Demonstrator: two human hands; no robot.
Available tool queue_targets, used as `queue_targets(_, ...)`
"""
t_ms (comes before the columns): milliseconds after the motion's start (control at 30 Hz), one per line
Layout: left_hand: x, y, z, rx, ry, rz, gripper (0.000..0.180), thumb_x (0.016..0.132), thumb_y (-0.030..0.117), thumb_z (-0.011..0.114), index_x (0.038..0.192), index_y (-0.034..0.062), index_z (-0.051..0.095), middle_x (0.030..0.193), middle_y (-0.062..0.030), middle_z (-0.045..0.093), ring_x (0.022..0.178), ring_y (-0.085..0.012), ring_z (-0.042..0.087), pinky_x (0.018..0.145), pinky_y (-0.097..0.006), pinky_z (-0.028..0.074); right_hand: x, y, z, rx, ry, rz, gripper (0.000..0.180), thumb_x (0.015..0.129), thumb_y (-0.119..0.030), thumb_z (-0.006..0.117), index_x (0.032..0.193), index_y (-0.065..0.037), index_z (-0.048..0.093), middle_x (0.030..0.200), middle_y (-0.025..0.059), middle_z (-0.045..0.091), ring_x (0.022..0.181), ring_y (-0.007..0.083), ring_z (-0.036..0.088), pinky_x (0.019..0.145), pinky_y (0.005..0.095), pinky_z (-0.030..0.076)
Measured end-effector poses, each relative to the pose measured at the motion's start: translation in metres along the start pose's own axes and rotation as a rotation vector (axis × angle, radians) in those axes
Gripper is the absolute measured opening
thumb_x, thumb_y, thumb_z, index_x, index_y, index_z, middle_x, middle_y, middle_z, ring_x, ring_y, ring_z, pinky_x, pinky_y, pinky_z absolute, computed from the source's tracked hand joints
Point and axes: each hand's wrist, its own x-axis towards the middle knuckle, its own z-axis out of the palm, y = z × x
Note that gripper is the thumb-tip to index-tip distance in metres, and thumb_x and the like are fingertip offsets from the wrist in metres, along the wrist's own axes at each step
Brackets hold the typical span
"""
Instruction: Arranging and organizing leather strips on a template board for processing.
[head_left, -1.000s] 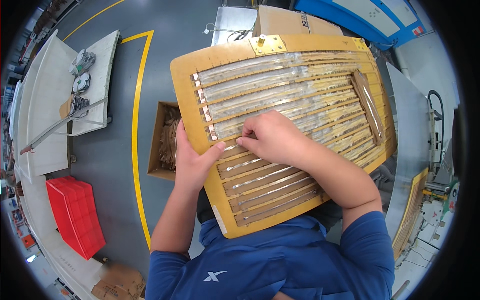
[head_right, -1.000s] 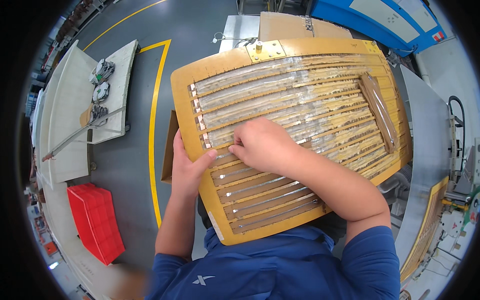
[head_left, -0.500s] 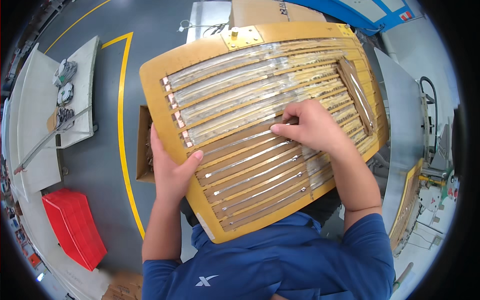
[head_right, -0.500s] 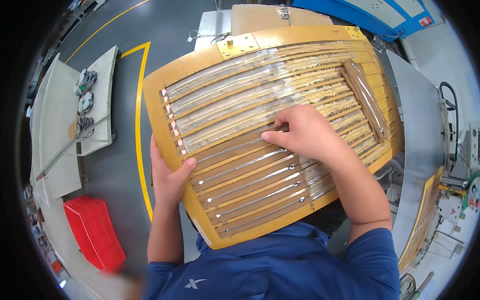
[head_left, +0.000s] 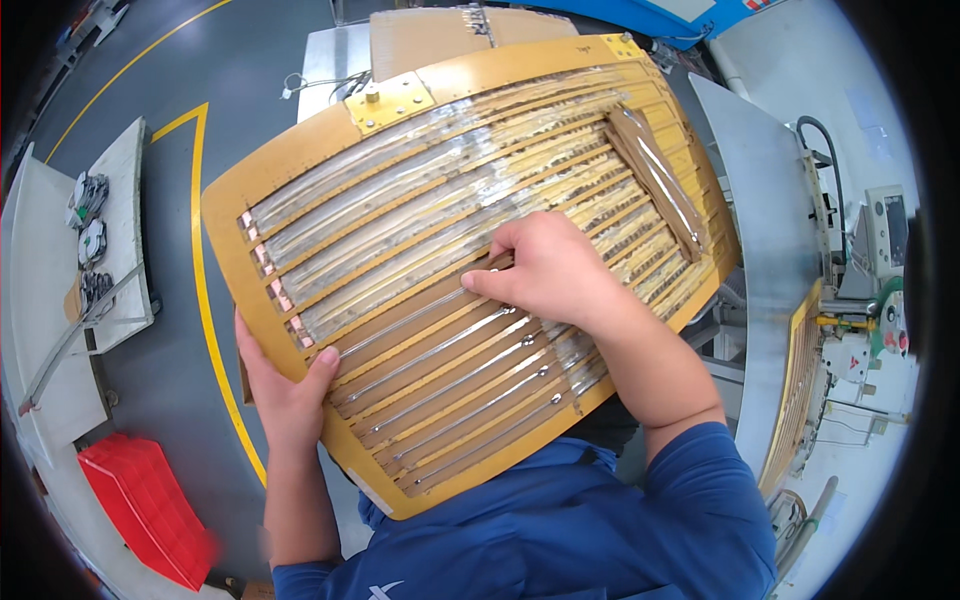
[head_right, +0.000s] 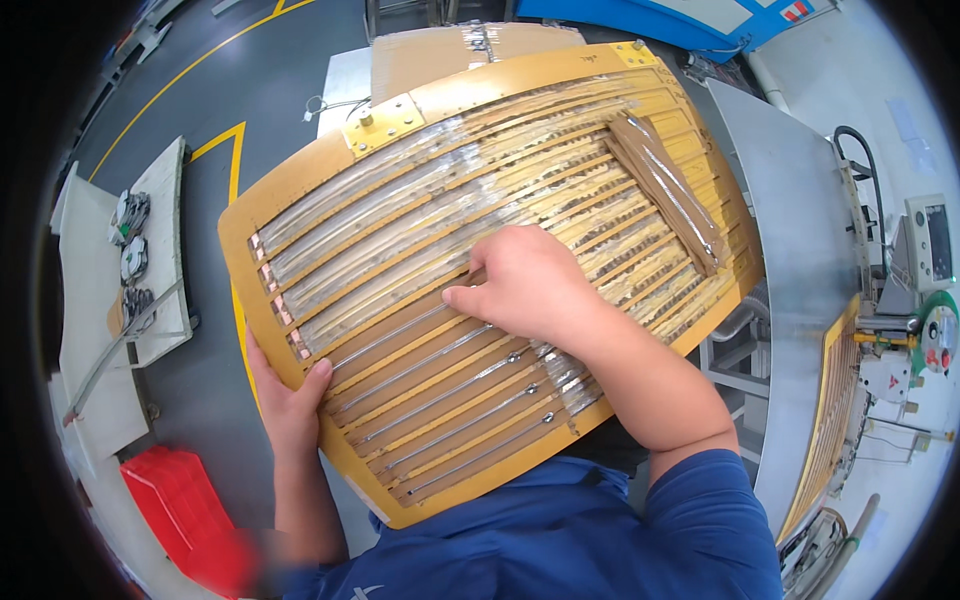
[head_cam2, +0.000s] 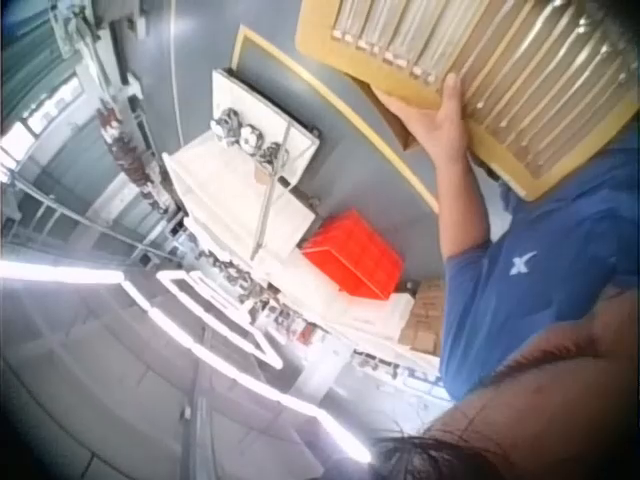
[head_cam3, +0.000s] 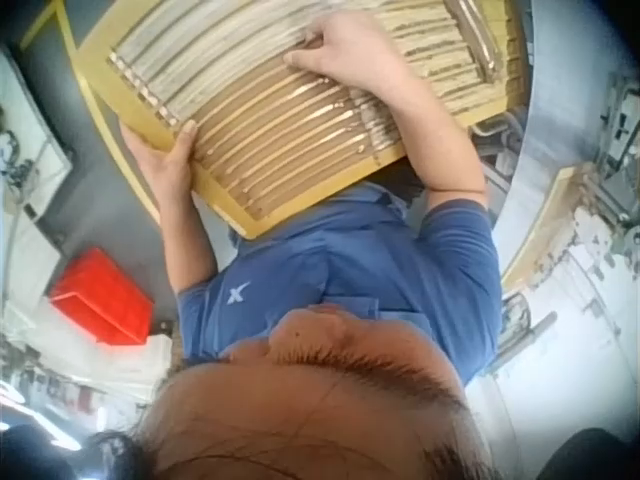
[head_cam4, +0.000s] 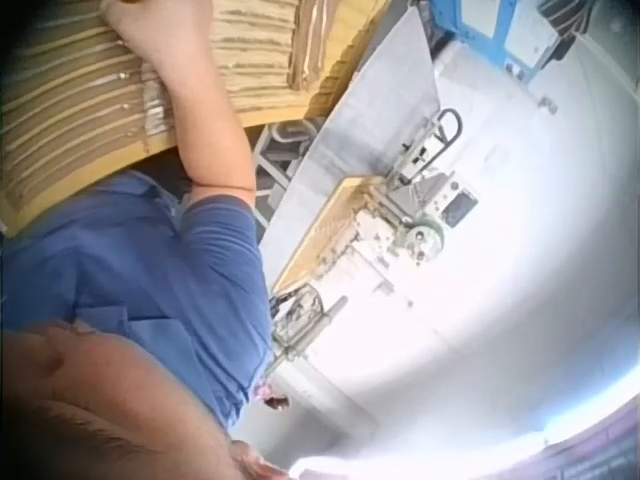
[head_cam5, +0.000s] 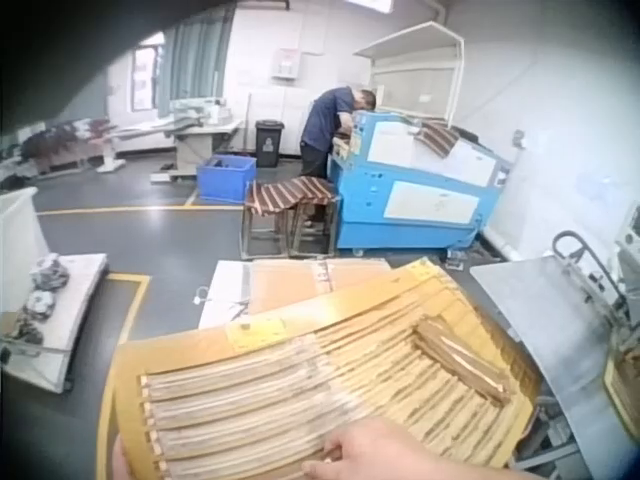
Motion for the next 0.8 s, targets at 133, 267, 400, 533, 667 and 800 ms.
queue_targets(133,-0.002,0.001,0.000,0.013,-0.007,0.002,0.102,0.082,0.001,0.076,0.166,-0.0007,0.017,0.152,-0.0158,0.045,0.138,-0.0267,0.050,0.118,-0.041,0.041,0.002,-0.004,0.000,-0.033,-0.002,0.030,0.046,0.080,-0.043,0.081,0.095,0.000,0.080,0.096,0.0233,0.075,0.094,0.0393,0.073,0.086,0.0454,0.059)
queue_targets(267,-0.001,-0.002,0.000,0.020,-0.011,0.020,0.102,0.083,0.002,0.076,0.166,-0.0008,0.017,0.153,-0.0159,0.045,0.139,-0.0266,0.049,0.119,-0.041,0.039,0.002,-0.006,-0.001,-0.056,-0.017,0.042,0.046,0.080,-0.044,0.081,0.096,0.000,0.080,0.097,0.0236,0.075,0.095,0.0396,0.073,0.087,0.0459,0.059)
queue_targets(400,-0.001,0.000,0.001,0.002,-0.019,0.036,0.102,0.083,0.002,0.076,0.166,-0.0013,0.016,0.153,-0.0165,0.045,0.140,-0.0266,0.049,0.119,-0.041,0.040,0.002,-0.006,0.000,-0.064,-0.005,0.036,0.046,0.081,-0.043,0.080,0.096,0.000,0.080,0.096,0.0239,0.076,0.094,0.0400,0.074,0.088,0.0464,0.059)
queue_targets(533,-0.001,0.000,0.000,-0.004,-0.018,0.039,0.097,0.085,0.002,0.074,0.166,-0.0014,0.020,0.153,-0.0164,0.047,0.140,-0.0269,0.050,0.118,-0.040,0.041,0.003,-0.007,0.003,-0.078,0.004,0.036,0.046,0.082,-0.043,0.080,0.096,0.000,0.080,0.094,0.0238,0.076,0.093,0.0403,0.074,0.087,0.0465,0.059)
queue_targets(667,0.001,0.003,0.002,-0.044,-0.040,0.014,0.101,0.083,0.001,0.075,0.165,-0.0016,0.017,0.152,-0.0169,0.045,0.139,-0.0272,0.050,0.118,-0.042,0.041,0.001,-0.009,0.000,-0.090,0.000,0.051,0.047,0.082,-0.043,0.081,0.096,0.001,0.079,0.092,0.0240,0.075,0.092,0.0403,0.074,0.085,0.0467,0.059)
queue_targets(800,-0.002,0.004,0.004,-0.035,-0.021,0.037,0.100,0.083,0.000,0.075,0.165,-0.0015,0.017,0.152,-0.0164,0.046,0.138,-0.0271,0.050,0.118,-0.042,0.041,-0.007,-0.016,-0.002,-0.205,0.074,0.050,0.041,0.082,-0.040,0.081,0.095,-0.001,0.075,0.100,0.0208,0.075,0.095,0.0391,0.073,0.083,0.0449,0.058)
